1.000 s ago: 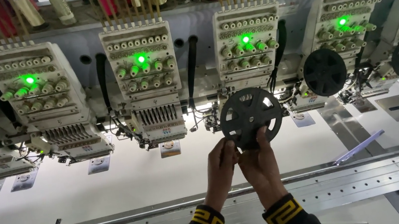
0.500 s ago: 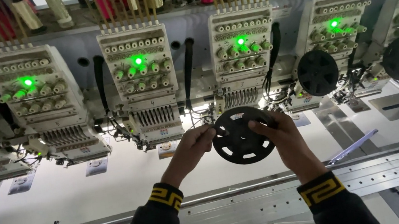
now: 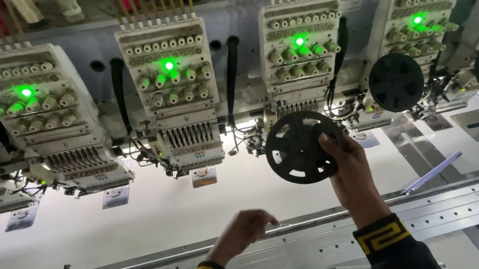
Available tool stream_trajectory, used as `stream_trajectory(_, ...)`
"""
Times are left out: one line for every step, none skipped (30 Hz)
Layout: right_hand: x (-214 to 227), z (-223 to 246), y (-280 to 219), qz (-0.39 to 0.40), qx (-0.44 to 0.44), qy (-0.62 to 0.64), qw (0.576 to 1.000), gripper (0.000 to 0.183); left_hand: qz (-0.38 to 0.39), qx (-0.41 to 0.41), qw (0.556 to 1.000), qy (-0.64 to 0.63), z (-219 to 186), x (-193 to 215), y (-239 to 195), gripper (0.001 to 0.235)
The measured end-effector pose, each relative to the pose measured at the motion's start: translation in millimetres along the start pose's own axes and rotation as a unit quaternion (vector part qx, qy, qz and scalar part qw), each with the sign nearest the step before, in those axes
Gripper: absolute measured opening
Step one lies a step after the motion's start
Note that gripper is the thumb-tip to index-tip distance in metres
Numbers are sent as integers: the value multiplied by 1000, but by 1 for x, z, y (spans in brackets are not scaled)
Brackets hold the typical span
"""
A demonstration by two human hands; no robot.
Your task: The person loads black thread spools onto the overhead thread holders of industrial embroidery machines. They then guide the thread through the machine's tensioners and into the needle area, repeating the process for multiple machine heads.
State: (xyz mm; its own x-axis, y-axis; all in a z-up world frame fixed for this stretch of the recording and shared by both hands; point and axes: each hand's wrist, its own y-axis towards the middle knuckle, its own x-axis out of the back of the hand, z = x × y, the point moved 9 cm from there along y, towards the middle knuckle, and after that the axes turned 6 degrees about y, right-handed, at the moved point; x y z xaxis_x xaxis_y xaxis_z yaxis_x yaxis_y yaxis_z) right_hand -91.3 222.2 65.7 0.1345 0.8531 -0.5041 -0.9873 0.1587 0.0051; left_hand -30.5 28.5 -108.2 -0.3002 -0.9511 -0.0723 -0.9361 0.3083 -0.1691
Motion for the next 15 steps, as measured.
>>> stream_trajectory(2,-3,2,1,-1,-1,1000,10,-1,0,1000,-1,-3,8,-3,19)
stream_trajectory(5,-10,7,-4,-29,2,1000,14,17,-17,976,216,-10,12,-4,27)
stream_trajectory(7,-17,11,-8,-57,5,998,24,32,-32,905,423,-15,17,-6,35)
stream_trajectory(5,-17,12,-7,-57,4,998,24,32,-33,905,422,-12,22,1,35)
stream_trajectory(2,-18,14,-3,-60,-1,998,26,-22,-61,905,421,-17,35,7,26)
stream_trajectory(-2,-20,15,3,-64,-6,998,28,-78,-89,901,418,-22,49,11,20)
stream_trajectory(-6,-23,16,4,-65,-7,998,28,-79,-88,901,418,-37,49,13,20)
stream_trajectory(-12,-19,17,18,-32,-2,999,20,-128,-104,942,291,-57,59,12,23)
stream_trajectory(-17,-15,18,31,1,3,1000,12,-175,-120,964,159,-74,70,11,28)
stream_trajectory(-20,-18,19,31,1,3,1000,12,-175,-120,964,159,-92,66,9,28)
stream_trajectory(-24,-22,20,37,-4,12,999,13,-155,-134,975,90,-110,61,9,47)
stream_trajectory(-27,-25,22,41,-6,21,999,14,-133,-149,980,21,-131,55,10,67)
stream_trajectory(-29,-27,25,41,-2,22,999,14,-131,-152,979,23,-140,52,12,67)
stream_trajectory(-30,-32,26,45,-9,23,999,16,-102,-161,982,-5,-148,44,13,78)
stream_trajectory(-31,-36,27,49,-17,23,998,18,-73,-169,982,-32,-156,35,13,90)
